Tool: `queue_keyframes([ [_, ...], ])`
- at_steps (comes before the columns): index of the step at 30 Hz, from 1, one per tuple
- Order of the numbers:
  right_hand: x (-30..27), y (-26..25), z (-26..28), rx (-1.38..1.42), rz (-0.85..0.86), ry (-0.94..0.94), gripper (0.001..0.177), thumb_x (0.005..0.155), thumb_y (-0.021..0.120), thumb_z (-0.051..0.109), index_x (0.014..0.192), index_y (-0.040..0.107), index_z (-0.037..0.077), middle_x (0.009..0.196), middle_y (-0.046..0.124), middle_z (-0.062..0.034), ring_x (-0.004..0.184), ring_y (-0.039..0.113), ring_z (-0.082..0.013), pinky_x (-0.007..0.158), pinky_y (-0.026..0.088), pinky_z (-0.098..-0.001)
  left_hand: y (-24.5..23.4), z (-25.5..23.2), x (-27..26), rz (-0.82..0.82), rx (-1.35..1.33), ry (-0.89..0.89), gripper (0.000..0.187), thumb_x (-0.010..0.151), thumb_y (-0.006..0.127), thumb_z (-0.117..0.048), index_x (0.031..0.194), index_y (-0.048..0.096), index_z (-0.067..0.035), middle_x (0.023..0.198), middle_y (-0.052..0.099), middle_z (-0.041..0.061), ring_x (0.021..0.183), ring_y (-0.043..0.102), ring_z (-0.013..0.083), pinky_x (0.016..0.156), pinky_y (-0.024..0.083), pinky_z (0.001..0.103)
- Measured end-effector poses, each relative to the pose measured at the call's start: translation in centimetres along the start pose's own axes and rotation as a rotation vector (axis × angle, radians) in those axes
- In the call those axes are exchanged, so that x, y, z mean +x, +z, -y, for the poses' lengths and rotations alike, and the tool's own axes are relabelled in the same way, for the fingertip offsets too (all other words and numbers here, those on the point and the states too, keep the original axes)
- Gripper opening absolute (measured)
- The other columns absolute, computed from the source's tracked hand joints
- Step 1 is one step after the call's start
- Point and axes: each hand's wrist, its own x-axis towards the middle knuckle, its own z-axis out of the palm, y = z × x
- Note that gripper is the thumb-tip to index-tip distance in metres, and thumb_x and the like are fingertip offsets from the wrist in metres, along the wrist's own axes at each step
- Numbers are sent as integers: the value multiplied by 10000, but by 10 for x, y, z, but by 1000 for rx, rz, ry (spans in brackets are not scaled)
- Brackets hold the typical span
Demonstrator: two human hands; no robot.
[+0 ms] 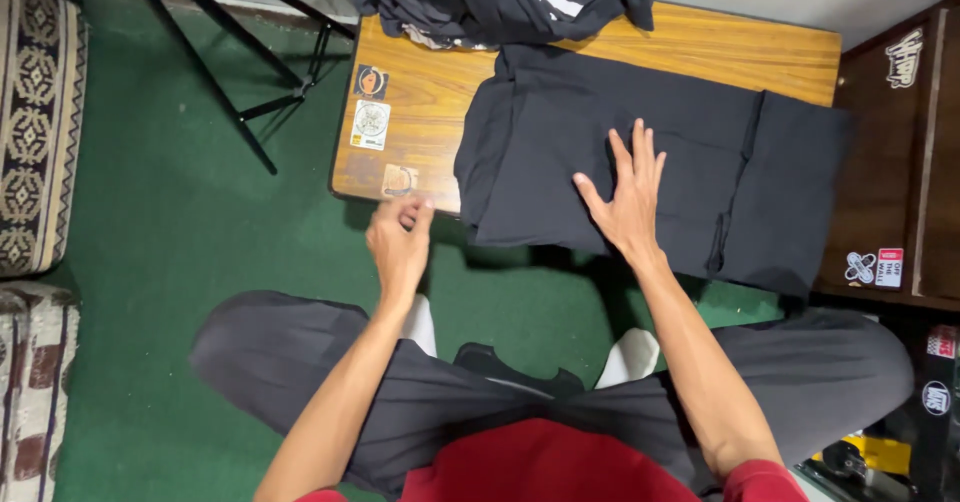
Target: Smoothing and folding a black t-shirt on a wooden table
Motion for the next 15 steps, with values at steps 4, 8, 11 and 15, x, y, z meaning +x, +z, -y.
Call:
queue_keyframes([
  [4,-16,-7,16,11,-49,-67,658,955,729,439,1490,517,120,1639,283,-210,1529,234,-420,1198,112,-688,47,46,-29,321,-243,-306,455,804,821,-446,1168,755,-182,1090,766,110,1038,719,264,899,541,386],
  [8,-31,-10,9,30,9,17,643,954,716,453,1480,516,142,1642,262,-207,1537,199,-422,1199,110,-695,53,44,-37,444,-231,-419,600,723,894,-386,1228,718,-114,1155,744,111,1124,693,268,924,556,402],
  [11,-27,-9,7,31,24,12,626,959,702,458,1472,523,147,1634,275,-202,1537,211,-410,1206,133,-679,46,37,-38,383,-217,-498,391,731,884,-418,1046,800,-200,946,798,21,921,759,155,784,593,309],
  [15,-30,-5,7,-40,30,-19,614,957,701,452,1458,545,135,1613,326,-219,1515,281,-411,1201,162,-675,38,19,-52,362,-290,-541,376,718,884,-354,1040,794,-181,909,802,39,852,766,143,755,593,302],
])
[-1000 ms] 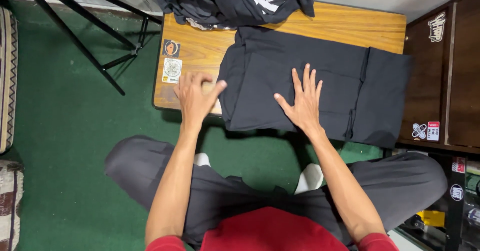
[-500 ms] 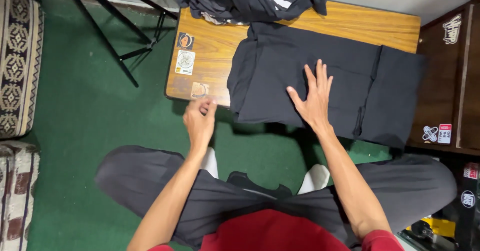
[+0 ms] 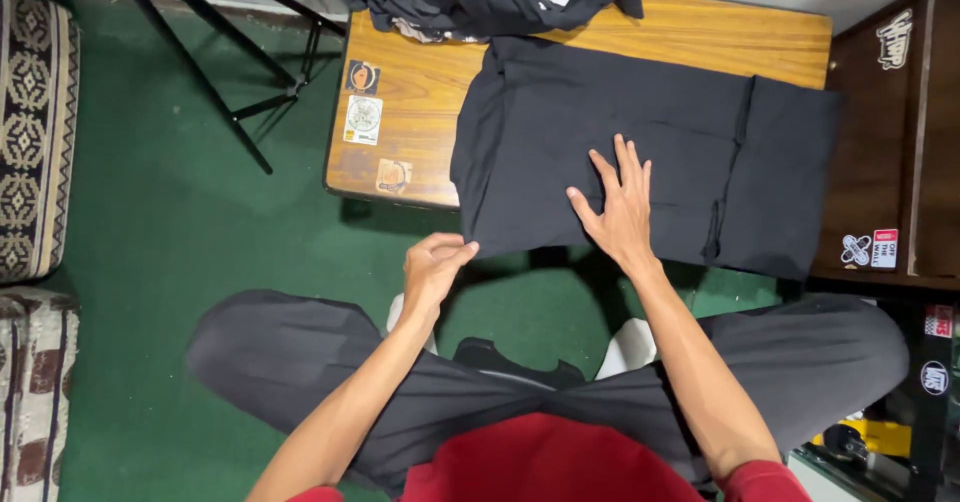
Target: Smoothing and folding a black t-shirt on a wooden table
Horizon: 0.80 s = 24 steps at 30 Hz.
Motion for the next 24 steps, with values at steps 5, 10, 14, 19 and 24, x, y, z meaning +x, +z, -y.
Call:
queue_keyframes([
  [5,1,-4,7,-7,22,12,600,967,689,441,1462,542,135,1621,322,-220,1505,299,-421,1201,173,-671,-5,8,8,15,-94,-3,398,756,854,-241,1127,765,-131,973,793,88,850,734,144,799,585,298],
  [10,-1,-4,8,-14,34,26,602,962,687,442,1465,540,147,1626,326,-207,1502,310,-416,1203,177,-668,-3,23,23,38,-118,-3,363,759,852,-222,1101,782,-121,961,793,88,799,725,125,763,584,266],
  [14,1,-3,9,-23,39,28,597,967,679,447,1463,541,143,1629,324,-200,1506,305,-412,1204,173,-666,-6,7,10,62,-149,-16,336,848,766,-299,1110,779,-89,925,785,80,759,663,99,723,535,221],
  [19,0,0,9,-28,18,34,585,971,678,447,1455,547,146,1635,326,-185,1509,306,-404,1208,157,-660,-5,-4,1,158,-82,-2,481,821,798,-568,999,807,-120,872,786,65,774,652,130,732,501,242],
  [24,1,-5,12,-20,39,53,585,968,670,442,1455,544,142,1631,333,-187,1511,300,-405,1206,164,-666,0,12,22,90,81,-27,330,739,842,-386,976,810,-159,841,794,-10,753,727,89,717,552,236],
])
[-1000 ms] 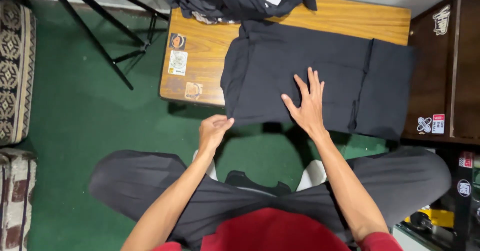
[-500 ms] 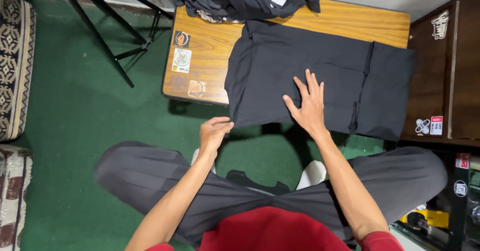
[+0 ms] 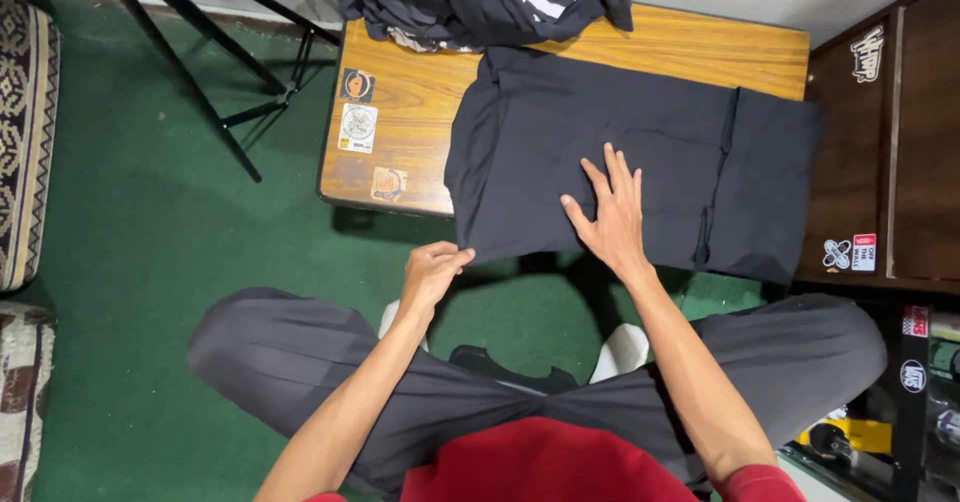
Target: Smoothing and folding a black t-shirt on a wooden table
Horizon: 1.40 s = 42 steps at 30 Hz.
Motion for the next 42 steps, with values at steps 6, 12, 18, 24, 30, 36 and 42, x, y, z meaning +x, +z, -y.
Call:
queue_keyframes([
  [6,-5,-3,-1,-22,41,-10,612,965,665,439,1481,521,144,1647,308,-197,1516,287,-400,1207,161,-656,-13,-48,-45,-199,44,189,443,797,747,-175,1217,680,-49,1095,749,201,966,713,344,860,556,436],
  [12,-4,-9,-7,8,54,13,568,966,653,502,1402,593,142,1609,378,-178,1509,321,-373,1207,191,-649,-12,-108,-31,-304,168,651,149,933,703,-172,1054,725,-89,994,682,120,988,651,330,946,486,455],
  [18,38,15,3,-10,-265,-94,148,951,745,312,1081,767,245,1116,620,45,1097,566,-199,949,435,-376,-8,-135,63,-390,412,1046,186,903,779,-202,1088,755,-194,1022,658,17,1027,630,256,956,475,415],
  [24,91,50,39,34,-68,-238,350,922,716,393,1236,721,239,1317,618,14,1195,514,-242,928,407,-391,-16,-131,95,-333,703,1289,312,991,656,-216,1301,685,-188,1299,599,114,1341,489,348,1155,208,676],
  [30,110,40,50,-36,-61,-230,424,963,596,211,1360,623,65,1235,583,-119,1148,525,-321,871,422,-412,-18,-126,103,-370,781,1268,308,1005,637,-277,1304,677,-220,1340,594,84,1365,494,324,1147,250,673],
  [36,120,45,15,4,16,-179,237,802,726,255,995,688,122,1125,563,-43,1115,507,-276,909,402,-437,-16,-126,106,-402,778,1280,323,979,658,-279,1298,678,-227,1322,596,77,1352,508,320,1155,252,659],
  [42,105,24,14,273,125,-166,108,798,714,233,896,673,214,812,675,19,894,674,-236,899,497,-385,-14,-119,114,-402,656,1292,284,963,694,-254,1242,701,-205,1291,607,82,1338,522,333,1169,247,641],
])
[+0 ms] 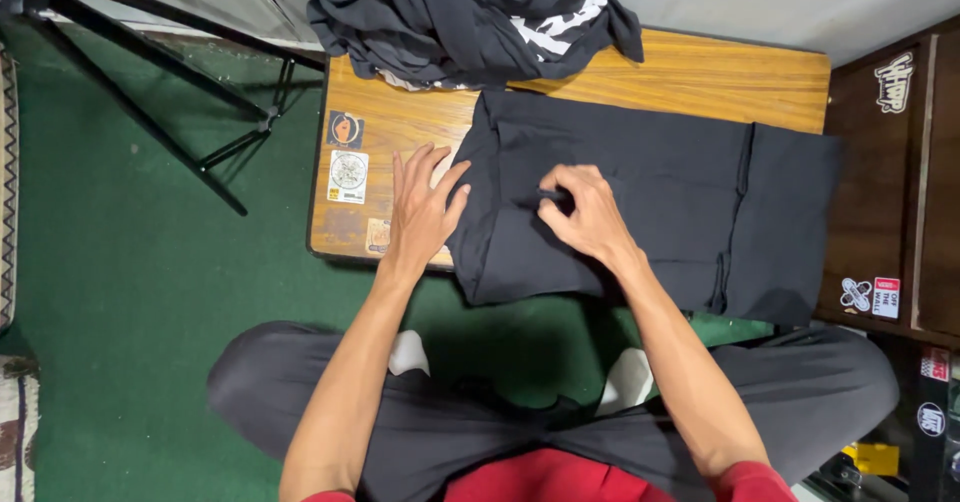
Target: Smoothing and folding a black t-shirt on a wooden table
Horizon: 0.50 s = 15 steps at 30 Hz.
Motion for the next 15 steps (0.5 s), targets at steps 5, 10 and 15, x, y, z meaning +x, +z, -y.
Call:
queue_keyframes([
  [5,-24,-16,18,13,72,-20,107,826,693,248,739,659,196,646,634,8,727,679,-239,825,526,-367,-11,-20,2,-79,-63,6,209,950,729,-246,1155,739,-205,1279,613,62,1313,535,318,1181,264,603],
  [10,-42,-40,38,-91,139,-60,220,869,646,249,695,593,125,602,596,-84,680,669,-310,816,525,-404,-17,-37,2,-70,-121,-36,194,927,756,-213,1119,741,-187,1234,617,41,1275,546,290,1191,252,595],
  [15,-53,-49,32,-243,168,178,437,1048,541,366,738,621,68,563,616,-187,702,677,-421,730,539,-506,-14,-43,-4,-2,-148,-17,91,891,782,-192,976,752,-190,1126,617,2,1191,559,259,1174,316,570],
])
